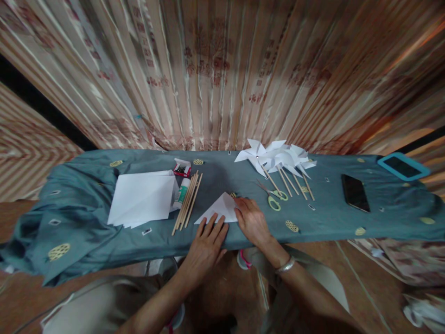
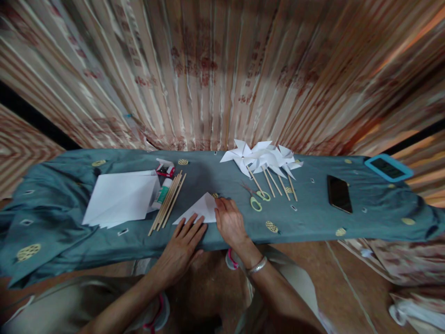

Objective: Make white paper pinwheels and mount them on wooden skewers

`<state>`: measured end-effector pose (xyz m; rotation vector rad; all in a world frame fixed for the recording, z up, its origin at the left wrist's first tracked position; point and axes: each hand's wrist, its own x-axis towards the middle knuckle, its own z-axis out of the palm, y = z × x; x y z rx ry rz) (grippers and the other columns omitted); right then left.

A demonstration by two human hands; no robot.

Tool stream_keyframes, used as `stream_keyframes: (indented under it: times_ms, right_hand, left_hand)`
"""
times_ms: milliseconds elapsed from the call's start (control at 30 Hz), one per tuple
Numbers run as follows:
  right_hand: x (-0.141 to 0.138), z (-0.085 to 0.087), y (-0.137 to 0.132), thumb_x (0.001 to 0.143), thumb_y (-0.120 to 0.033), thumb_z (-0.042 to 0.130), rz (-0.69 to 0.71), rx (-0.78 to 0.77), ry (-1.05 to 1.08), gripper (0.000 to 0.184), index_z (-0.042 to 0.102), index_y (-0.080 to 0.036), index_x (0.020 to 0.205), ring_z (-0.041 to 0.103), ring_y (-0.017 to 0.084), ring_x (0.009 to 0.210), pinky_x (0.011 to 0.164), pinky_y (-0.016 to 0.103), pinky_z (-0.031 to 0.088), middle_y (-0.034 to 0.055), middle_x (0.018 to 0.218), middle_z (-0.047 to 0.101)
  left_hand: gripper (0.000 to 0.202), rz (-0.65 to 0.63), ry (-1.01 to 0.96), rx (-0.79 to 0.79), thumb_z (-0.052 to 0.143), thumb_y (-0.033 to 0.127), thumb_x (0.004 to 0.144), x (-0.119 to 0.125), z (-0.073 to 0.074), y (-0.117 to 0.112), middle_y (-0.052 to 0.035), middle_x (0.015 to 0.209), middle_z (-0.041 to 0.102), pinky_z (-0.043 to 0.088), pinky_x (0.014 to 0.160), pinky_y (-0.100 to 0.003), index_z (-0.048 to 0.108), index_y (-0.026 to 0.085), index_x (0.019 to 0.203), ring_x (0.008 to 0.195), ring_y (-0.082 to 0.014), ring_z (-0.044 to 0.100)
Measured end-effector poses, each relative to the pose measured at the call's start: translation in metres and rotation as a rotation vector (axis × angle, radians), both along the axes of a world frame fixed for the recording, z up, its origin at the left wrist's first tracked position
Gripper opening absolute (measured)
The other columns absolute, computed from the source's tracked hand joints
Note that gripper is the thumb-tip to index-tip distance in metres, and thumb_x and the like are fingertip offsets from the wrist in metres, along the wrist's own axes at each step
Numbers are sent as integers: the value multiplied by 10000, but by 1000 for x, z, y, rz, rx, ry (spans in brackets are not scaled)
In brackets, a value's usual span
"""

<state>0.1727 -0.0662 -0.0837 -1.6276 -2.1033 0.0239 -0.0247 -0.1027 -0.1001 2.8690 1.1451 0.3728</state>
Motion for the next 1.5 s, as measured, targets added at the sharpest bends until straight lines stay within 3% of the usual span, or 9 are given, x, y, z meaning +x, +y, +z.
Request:
stream_keyframes:
  times_ms: [300,533,800,1033,1200,1400,1500]
  right_hand:
    - [0,-3,0,944,-193,454,-11,-2,-27,292,676,-131,1123,576,295,1058,931,456,494,163,1206,654]
    - [-8,-9,-16,935,-281,525,98,-39,157,276,660,-184,1156,566,274,1166,1022,459,450,127,1272,637]
    - [-11,-12,-13,884,-245,576,55,-114,302,239,676,-191,1094,579,254,1164,1021,442,459,125,1252,643]
    - [-12,-14,-12,893,-251,556,35,-132,242,301,641,-184,1173,531,275,1253,1043,483,422,153,1340,592]
    - [15,-16,-16,855,-298,589,-109,-174,175,455,578,-158,1287,483,331,1302,1037,538,407,193,1447,486]
    - [79,-25,-27,832,-288,529,-209,-100,185,458,590,-127,1256,494,319,1280,1059,523,414,195,1360,547]
    - [87,-25,-30,833,-244,477,-211,-58,177,430,609,-128,1226,524,302,1247,1073,515,408,179,1308,592]
  left_hand:
    - [567,3,39,-44,521,339,932,1,2,1,-168,1511,436,311,1124,-574,407,106,1437,1421,-370,343]
    - [589,-5,93,-75,478,286,932,2,2,0,-180,1532,398,261,1141,-579,352,89,1473,1447,-364,291]
    - [566,21,94,-68,422,198,920,3,-1,-1,-185,1523,411,246,1150,-566,352,90,1471,1456,-331,286]
    - [571,25,68,-89,417,129,900,3,3,0,-180,1519,419,259,1149,-559,354,95,1466,1453,-324,296]
    - [625,49,57,-141,477,140,876,4,6,0,-163,1530,410,243,1159,-547,321,111,1480,1456,-320,287]
    - [615,90,29,-165,539,164,869,9,15,-3,-144,1510,443,248,1161,-526,363,138,1458,1436,-307,321]
    - [581,114,18,-158,552,175,865,11,19,-5,-139,1494,460,260,1159,-520,409,126,1426,1417,-321,340]
